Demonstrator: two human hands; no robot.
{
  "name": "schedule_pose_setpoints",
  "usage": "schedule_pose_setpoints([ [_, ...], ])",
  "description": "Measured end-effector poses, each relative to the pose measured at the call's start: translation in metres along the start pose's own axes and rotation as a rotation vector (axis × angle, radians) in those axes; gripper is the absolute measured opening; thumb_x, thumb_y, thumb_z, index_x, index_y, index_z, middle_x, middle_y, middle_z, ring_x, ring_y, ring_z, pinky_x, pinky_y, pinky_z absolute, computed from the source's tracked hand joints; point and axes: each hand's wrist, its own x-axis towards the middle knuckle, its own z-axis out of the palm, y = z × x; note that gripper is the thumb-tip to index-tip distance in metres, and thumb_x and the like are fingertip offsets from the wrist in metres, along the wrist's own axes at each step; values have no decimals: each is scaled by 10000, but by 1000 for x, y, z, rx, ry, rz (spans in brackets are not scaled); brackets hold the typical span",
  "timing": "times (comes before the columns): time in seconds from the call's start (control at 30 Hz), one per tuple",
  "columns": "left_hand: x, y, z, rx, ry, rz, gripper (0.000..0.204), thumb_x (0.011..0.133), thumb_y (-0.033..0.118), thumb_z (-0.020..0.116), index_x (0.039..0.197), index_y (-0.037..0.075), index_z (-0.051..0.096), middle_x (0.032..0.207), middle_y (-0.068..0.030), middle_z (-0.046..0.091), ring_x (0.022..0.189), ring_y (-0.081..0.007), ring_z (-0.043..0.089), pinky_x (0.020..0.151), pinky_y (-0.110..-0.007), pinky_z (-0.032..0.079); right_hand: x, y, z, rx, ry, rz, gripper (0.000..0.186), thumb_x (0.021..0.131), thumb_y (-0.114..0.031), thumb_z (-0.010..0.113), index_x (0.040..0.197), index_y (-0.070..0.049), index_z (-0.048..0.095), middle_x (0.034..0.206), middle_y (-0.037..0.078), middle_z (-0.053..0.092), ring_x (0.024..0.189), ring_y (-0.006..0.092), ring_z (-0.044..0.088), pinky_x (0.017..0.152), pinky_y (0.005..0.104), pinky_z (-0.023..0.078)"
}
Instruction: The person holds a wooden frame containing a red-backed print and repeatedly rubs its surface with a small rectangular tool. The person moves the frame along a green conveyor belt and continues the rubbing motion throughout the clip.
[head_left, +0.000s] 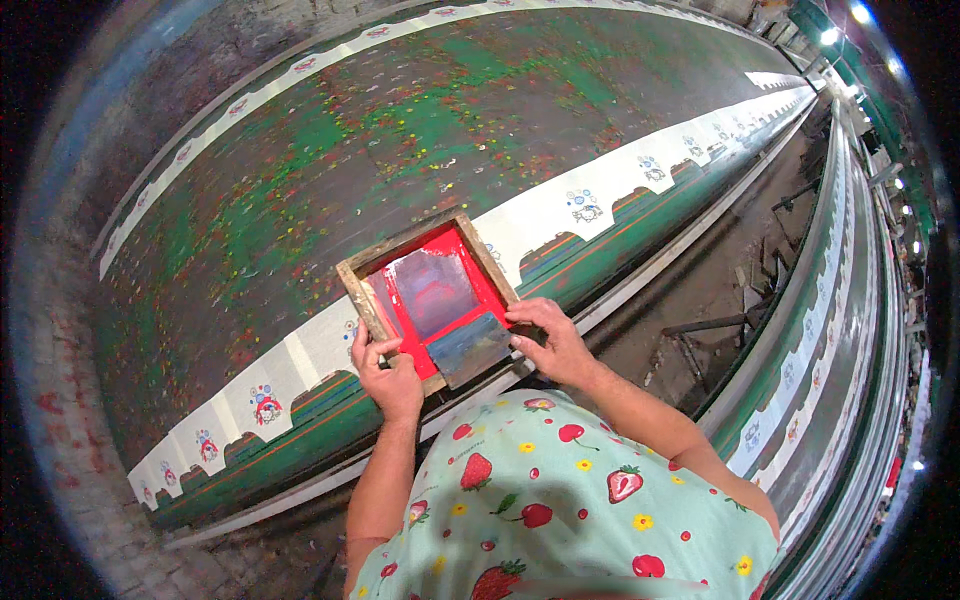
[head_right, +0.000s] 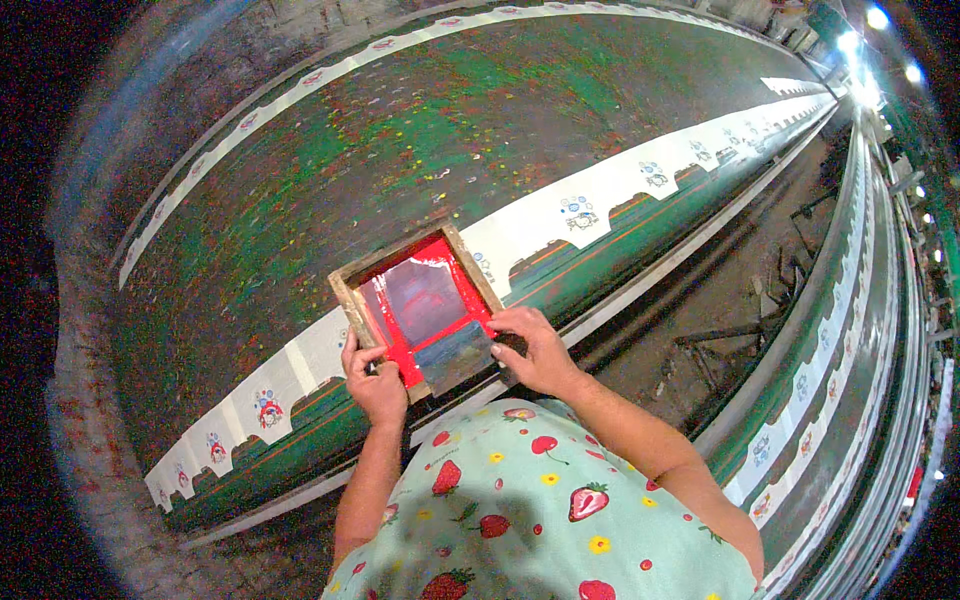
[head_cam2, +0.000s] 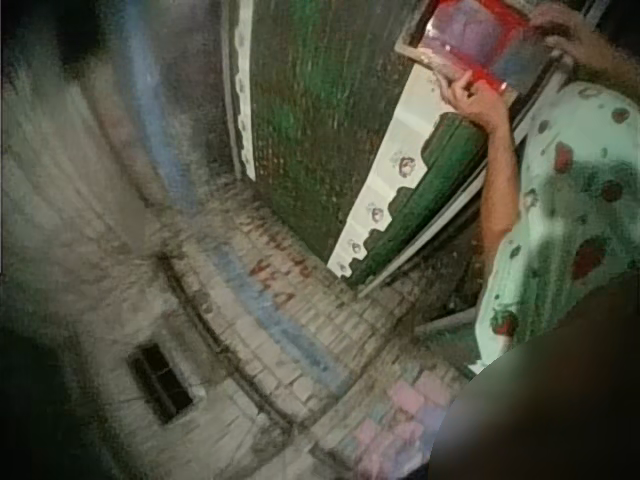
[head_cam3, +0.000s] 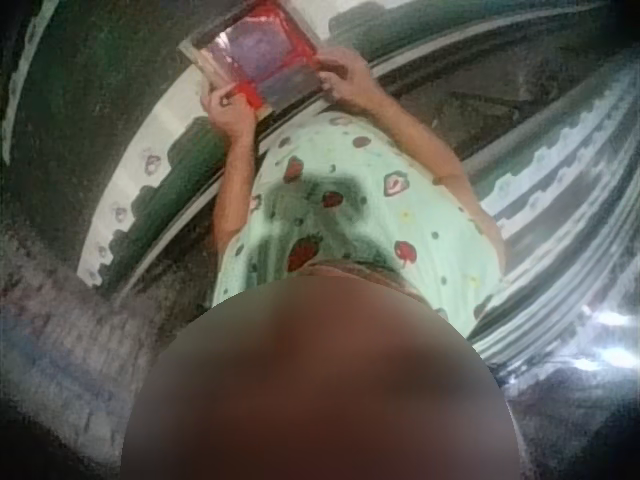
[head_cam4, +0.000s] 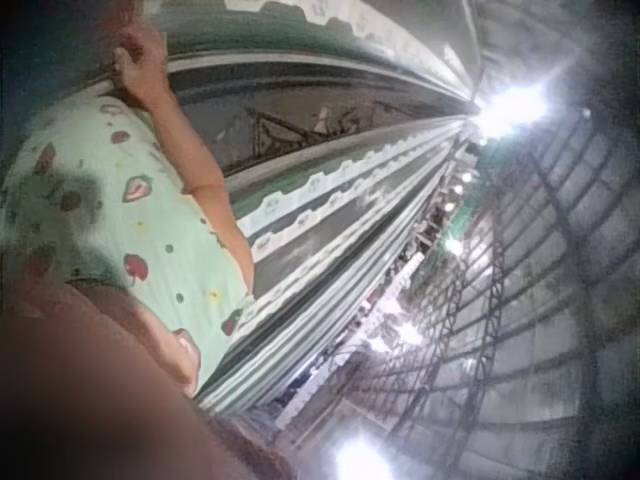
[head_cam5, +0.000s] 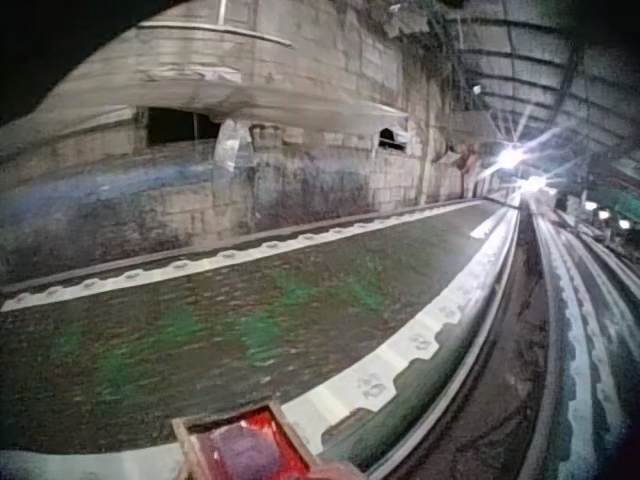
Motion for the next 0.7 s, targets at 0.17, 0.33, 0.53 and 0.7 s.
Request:
schedule_pose_setpoints([
  [0.17, -14, 7, 64, -25, -10, -70, 211, 805, -122, 709, 943, 32, 752, 1680, -286, 573, 1588, -409, 533, 1308, -482, 399, 5, 35, -54, -18, 19, 2, 403, 926, -74, 861, 1316, -62, 763, 1355, 177, 760, 1303, 381, 695, 1165, 494, 521],
  [0.33, -18, 14, 93, -51, -15, -139, 217, 800, -125, 715, 954, 23, 755, 1679, -291, 573, 1575, -412, 550, 1295, -472, 415, 9, 57, -88, 31, -28, -19, 408, 930, -89, 855, 1326, -71, 759, 1353, 172, 757, 1307, 377, 686, 1177, 500, 514],
  [0.53, -19, 20, 103, -86, -17, -146, 228, 798, -147, 718, 962, 10, 744, 1693, -301, 554, 1566, -395, 563, 1265, -462, 462, 13, 71, -107, 49, -90, -73, 415, 935, -101, 847, 1338, -73, 752, 1379, 161, 743, 1335, 371, 673, 1200, 505, 502],
  [0.7, -17, 9, 105, -164, -12, -184, 266, 806, -168, 707, 1002, 9, 735, 1705, -307, 534, 1583, -391, 545, 1275, -466, 461, 13, 77, -116, 93, -141, -76, 432, 930, -96, 849, 1350, -66, 750, 1391, 160, 738, 1362, 368, 665, 1209, 507, 504],
])
